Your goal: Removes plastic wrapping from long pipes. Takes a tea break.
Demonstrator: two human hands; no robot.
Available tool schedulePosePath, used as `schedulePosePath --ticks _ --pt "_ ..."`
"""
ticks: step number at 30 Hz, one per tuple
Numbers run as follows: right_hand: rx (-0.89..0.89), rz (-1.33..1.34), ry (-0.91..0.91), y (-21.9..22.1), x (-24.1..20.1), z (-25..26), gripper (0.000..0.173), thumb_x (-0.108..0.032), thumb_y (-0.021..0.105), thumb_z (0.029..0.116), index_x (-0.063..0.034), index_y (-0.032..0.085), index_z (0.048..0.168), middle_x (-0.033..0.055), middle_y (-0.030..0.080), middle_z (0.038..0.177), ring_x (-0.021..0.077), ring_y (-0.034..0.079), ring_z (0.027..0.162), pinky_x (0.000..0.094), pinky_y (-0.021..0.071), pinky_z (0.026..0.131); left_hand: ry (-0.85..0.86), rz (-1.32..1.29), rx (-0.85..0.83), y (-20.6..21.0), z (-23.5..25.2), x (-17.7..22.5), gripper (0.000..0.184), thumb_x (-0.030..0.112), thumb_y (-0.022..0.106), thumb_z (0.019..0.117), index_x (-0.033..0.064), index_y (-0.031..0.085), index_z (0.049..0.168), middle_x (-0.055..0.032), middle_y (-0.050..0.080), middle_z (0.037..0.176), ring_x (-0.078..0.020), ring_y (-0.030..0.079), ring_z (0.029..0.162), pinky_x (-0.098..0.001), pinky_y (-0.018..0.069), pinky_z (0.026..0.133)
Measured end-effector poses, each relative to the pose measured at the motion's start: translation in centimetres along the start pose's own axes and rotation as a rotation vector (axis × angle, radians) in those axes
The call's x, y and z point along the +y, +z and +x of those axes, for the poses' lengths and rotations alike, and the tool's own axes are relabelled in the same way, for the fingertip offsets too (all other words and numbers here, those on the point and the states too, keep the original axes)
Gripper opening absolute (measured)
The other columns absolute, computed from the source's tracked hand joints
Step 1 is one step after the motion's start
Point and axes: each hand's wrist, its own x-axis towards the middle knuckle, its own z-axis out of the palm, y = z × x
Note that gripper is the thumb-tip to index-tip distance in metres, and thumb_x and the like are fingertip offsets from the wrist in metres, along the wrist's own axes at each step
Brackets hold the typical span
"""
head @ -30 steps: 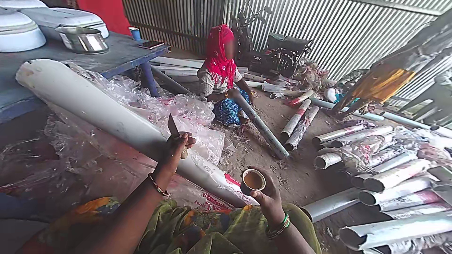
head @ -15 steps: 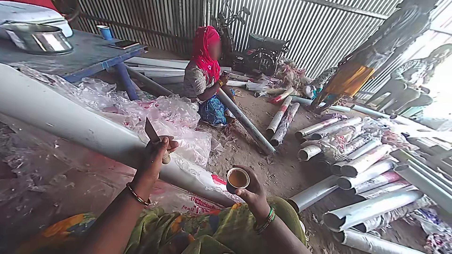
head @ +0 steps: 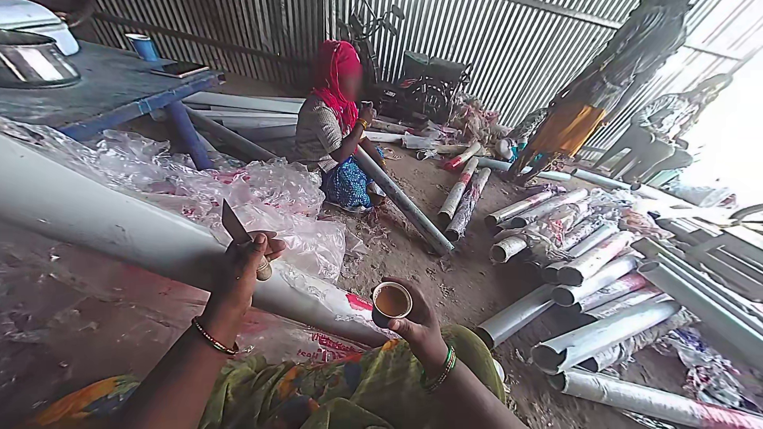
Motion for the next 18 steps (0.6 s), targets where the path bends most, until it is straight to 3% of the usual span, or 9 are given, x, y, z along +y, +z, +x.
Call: schedulePosePath --ticks 3,9,14,18 --pt "0.006 0.020 0.004 0.1 -0.2 0.0 0.071 -0.041 0.075 0.0892 0.0109 0.052 0.133 0.0023 0.065 0.129 0.0020 0.062 0.116 0.0246 0.0528 0.102 0.008 0.002 -0.009 0.0 0.0 -0.1 0.030 0.025 0.039 0.1058 0.0042 0.057 0.118 0.0069 0.073 0.091 -0.0026 0.072 0.089 -0.0213 0.0576 0.089" --pt "0.009 0.043 -0.030 0.4 -0.7 0.1 0.070 -0.042 0.075 0.0896 0.0085 0.053 0.133 -0.0002 0.065 0.129 0.0019 0.062 0.117 0.0256 0.0531 0.102 0.014 -0.019 -0.017 -0.2 0.2 -0.4 0.030 0.025 0.039 0.1056 0.0042 0.057 0.117 0.0066 0.073 0.090 -0.0040 0.073 0.088 -0.0227 0.0589 0.088" --pt "-0.008 0.082 -0.078 0.6 -1.1 0.3 0.062 -0.042 0.072 0.0919 -0.0016 0.056 0.136 -0.0056 0.064 0.133 0.0014 0.061 0.119 0.0257 0.0529 0.103 0.021 -0.037 -0.015 -0.2 0.2 -0.5 0.029 0.026 0.041 0.1051 0.0045 0.057 0.117 0.0061 0.073 0.091 -0.0046 0.073 0.089 -0.0230 0.0591 0.088" --pt "-0.003 0.128 -0.072 0.9 -1.7 0.4 0.060 -0.045 0.072 0.0914 -0.0082 0.058 0.136 -0.0047 0.066 0.132 0.0053 0.065 0.116 0.0280 0.0561 0.099 0.026 -0.018 -0.021 -0.2 0.2 -0.4 0.031 0.026 0.040 0.1048 0.0040 0.058 0.116 0.0061 0.073 0.090 -0.0036 0.072 0.089 -0.0226 0.0581 0.088"
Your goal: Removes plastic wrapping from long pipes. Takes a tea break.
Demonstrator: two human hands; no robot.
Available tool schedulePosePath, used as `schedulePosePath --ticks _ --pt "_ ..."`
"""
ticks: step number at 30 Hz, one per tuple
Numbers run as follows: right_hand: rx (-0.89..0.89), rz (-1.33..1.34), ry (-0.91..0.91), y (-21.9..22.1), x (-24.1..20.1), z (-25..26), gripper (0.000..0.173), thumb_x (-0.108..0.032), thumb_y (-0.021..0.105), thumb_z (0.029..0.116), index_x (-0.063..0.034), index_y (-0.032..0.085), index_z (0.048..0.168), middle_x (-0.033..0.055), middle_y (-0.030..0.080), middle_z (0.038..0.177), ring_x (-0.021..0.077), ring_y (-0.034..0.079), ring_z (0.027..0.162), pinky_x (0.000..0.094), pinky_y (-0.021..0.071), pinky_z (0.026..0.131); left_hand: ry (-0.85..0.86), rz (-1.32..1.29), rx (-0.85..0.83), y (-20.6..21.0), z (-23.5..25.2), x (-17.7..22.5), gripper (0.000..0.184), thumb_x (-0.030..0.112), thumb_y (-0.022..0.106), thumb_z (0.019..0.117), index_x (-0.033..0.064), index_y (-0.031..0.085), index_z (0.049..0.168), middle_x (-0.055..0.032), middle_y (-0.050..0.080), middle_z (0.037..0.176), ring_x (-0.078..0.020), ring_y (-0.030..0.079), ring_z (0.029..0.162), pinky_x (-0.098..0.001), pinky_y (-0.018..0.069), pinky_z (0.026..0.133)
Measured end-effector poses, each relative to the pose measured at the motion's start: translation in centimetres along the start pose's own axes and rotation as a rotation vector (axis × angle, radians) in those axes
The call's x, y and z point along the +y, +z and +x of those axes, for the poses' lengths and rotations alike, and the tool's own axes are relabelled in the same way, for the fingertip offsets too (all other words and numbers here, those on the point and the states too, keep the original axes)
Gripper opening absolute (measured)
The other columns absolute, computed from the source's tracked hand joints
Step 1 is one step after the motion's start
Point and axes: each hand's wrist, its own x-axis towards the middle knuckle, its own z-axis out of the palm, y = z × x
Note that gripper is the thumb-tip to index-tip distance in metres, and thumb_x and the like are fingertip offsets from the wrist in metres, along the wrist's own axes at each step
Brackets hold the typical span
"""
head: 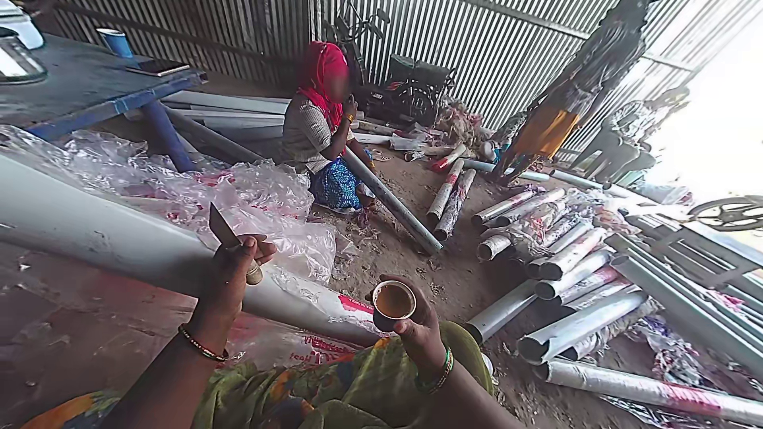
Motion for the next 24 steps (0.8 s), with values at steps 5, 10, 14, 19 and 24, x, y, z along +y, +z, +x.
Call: schedulePosePath --ticks 5,10,14,19,24 --pt "0.000 -0.018 -0.044 0.2 -0.8 0.3 0.059 -0.052 0.071 0.0905 -0.0164 0.061 0.137 -0.0037 0.069 0.127 0.0090 0.068 0.110 0.0302 0.0585 0.095 -0.034 -0.010 0.013 0.0 -0.1 0.3 0.030 0.024 0.043 0.1063 0.0020 0.059 0.119 0.0031 0.072 0.093 -0.0041 0.072 0.089 -0.0233 0.0579 0.088" --pt "0.012 0.010 -0.040 0.9 -1.9 0.3 0.060 -0.055 0.072 0.0881 -0.0193 0.062 0.135 -0.0014 0.072 0.121 0.0126 0.070 0.107 0.0324 0.0600 0.092 -0.061 -0.065 -0.010 0.0 -0.2 0.5 0.030 0.025 0.044 0.1070 0.0026 0.058 0.120 0.0014 0.072 0.096 -0.0063 0.072 0.091 -0.0243 0.0569 0.091" --pt "-0.015 0.039 -0.027 1.7 -2.9 0.3 0.059 -0.056 0.071 0.0887 -0.0214 0.062 0.136 -0.0017 0.072 0.120 0.0129 0.071 0.105 0.0327 0.0608 0.091 -0.068 -0.081 -0.016 0.0 -0.2 0.6 0.029 0.024 0.043 0.1079 0.0016 0.057 0.121 0.0005 0.072 0.097 -0.0063 0.071 0.092 -0.0249 0.0565 0.092" --pt "-0.048 0.098 -0.009 2.6 -3.8 0.2 0.059 -0.056 0.073 0.0868 -0.0237 0.062 0.135 -0.0019 0.069 0.121 0.0137 0.069 0.104 0.0318 0.0600 0.089 -0.063 -0.089 -0.014 -0.1 -0.4 0.6 0.029 0.025 0.044 0.1086 0.0022 0.057 0.121 0.0000 0.072 0.098 -0.0074 0.071 0.093 -0.0254 0.0564 0.092" --pt "-0.130 0.178 -0.036 3.5 -4.4 0.7 0.063 -0.058 0.072 0.0866 -0.0206 0.061 0.136 -0.0018 0.069 0.120 0.0129 0.069 0.103 0.0310 0.0614 0.085 -0.075 -0.084 -0.023 0.0 -0.5 1.1 0.030 0.024 0.043 0.1088 0.0014 0.056 0.123 -0.0005 0.072 0.099 -0.0063 0.071 0.093 -0.0251 0.0557 0.093"
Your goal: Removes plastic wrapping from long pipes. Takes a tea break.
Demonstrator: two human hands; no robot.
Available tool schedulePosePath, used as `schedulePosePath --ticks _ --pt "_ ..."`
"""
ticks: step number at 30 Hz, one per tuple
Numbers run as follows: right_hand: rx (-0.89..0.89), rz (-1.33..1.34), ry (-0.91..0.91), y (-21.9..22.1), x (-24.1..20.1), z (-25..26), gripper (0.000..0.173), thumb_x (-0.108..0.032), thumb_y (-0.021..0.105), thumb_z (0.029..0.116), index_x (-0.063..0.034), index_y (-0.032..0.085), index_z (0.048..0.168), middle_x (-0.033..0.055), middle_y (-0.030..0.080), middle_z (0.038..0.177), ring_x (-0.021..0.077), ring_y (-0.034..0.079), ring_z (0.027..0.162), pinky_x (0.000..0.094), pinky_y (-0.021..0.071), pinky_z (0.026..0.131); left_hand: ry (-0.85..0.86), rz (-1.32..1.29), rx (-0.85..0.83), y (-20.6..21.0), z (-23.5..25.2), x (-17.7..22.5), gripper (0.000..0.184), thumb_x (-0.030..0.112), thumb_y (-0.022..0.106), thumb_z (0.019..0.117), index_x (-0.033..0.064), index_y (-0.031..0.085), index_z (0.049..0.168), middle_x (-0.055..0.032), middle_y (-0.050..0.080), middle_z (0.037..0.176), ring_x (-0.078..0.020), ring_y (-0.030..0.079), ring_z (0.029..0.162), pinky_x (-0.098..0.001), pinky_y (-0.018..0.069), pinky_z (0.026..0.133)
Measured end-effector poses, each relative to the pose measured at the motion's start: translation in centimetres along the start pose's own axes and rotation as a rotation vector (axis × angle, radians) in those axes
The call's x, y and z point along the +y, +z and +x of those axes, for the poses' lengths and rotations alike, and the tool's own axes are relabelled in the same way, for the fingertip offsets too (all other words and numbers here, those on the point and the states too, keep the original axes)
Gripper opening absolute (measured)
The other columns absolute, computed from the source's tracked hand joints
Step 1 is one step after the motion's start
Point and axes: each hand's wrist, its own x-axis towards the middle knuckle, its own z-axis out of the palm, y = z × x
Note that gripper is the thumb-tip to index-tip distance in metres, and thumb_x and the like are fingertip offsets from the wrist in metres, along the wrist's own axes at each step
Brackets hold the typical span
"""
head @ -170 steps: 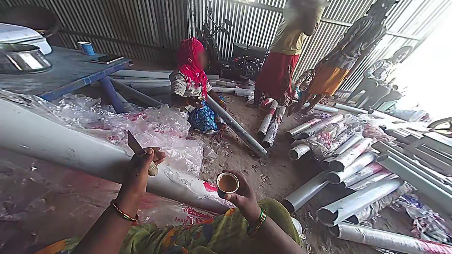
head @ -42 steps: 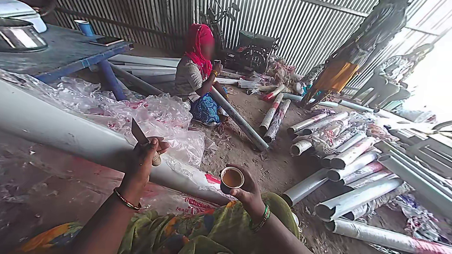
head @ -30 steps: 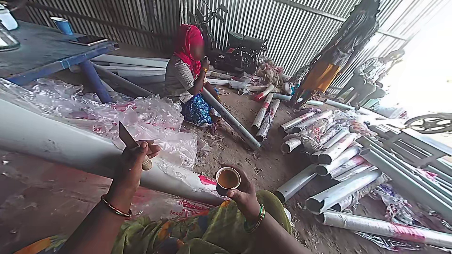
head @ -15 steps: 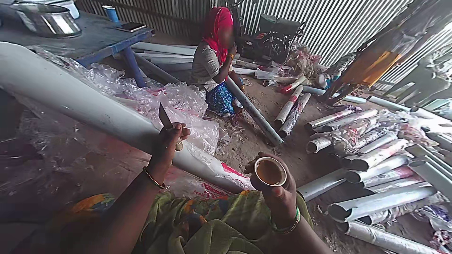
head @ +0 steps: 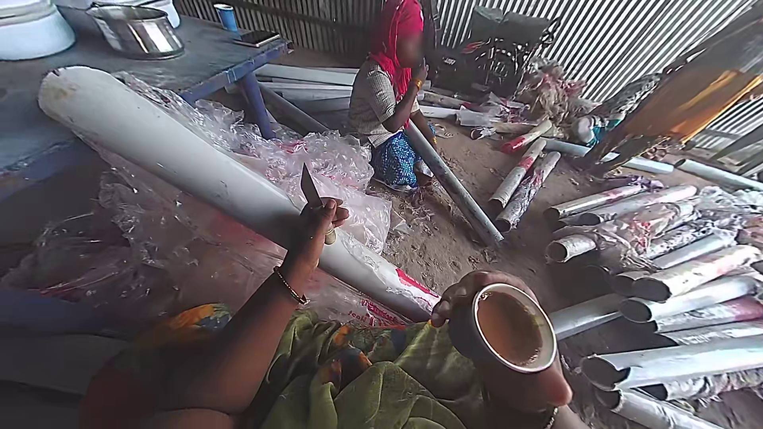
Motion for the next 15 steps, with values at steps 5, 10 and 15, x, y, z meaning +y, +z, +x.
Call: schedulePosePath --ticks 5,10,15 --pt "-0.109 0.021 -0.041 1.3 -0.9 1.4 0.067 -0.060 0.070 0.0876 -0.0148 0.061 0.136 -0.0023 0.068 0.125 0.0102 0.069 0.104 0.0277 0.0611 0.083 -0.016 0.023 0.003 0.0 -0.1 0.1 0.033 0.025 0.043 0.1095 0.0001 0.056 0.125 -0.0018 0.071 0.101 -0.0055 0.070 0.093 -0.0240 0.0561 0.091" --pt "-0.255 0.131 -0.034 2.6 -1.5 2.8 0.061 -0.047 0.074 0.0875 -0.0112 0.060 0.135 -0.0001 0.069 0.117 0.0121 0.068 0.105 0.0279 0.0595 0.088 -0.044 -0.012 0.028 0.1 -0.1 0.3 0.029 0.023 0.046 0.1095 0.0006 0.056 0.125 -0.0018 0.072 0.100 -0.0054 0.071 0.092 -0.0233 0.0568 0.091" --pt "-0.327 0.152 -0.035 3.6 -1.7 3.5 0.056 -0.044 0.074 0.0892 -0.0107 0.060 0.132 0.0007 0.068 0.117 0.0120 0.068 0.105 0.0280 0.0594 0.088 -0.033 -0.004 0.032 0.1 0.0 0.0 0.029 0.022 0.045 0.1097 0.0016 0.058 0.125 -0.0012 0.072 0.100 -0.0043 0.071 0.092 -0.0227 0.0568 0.090"
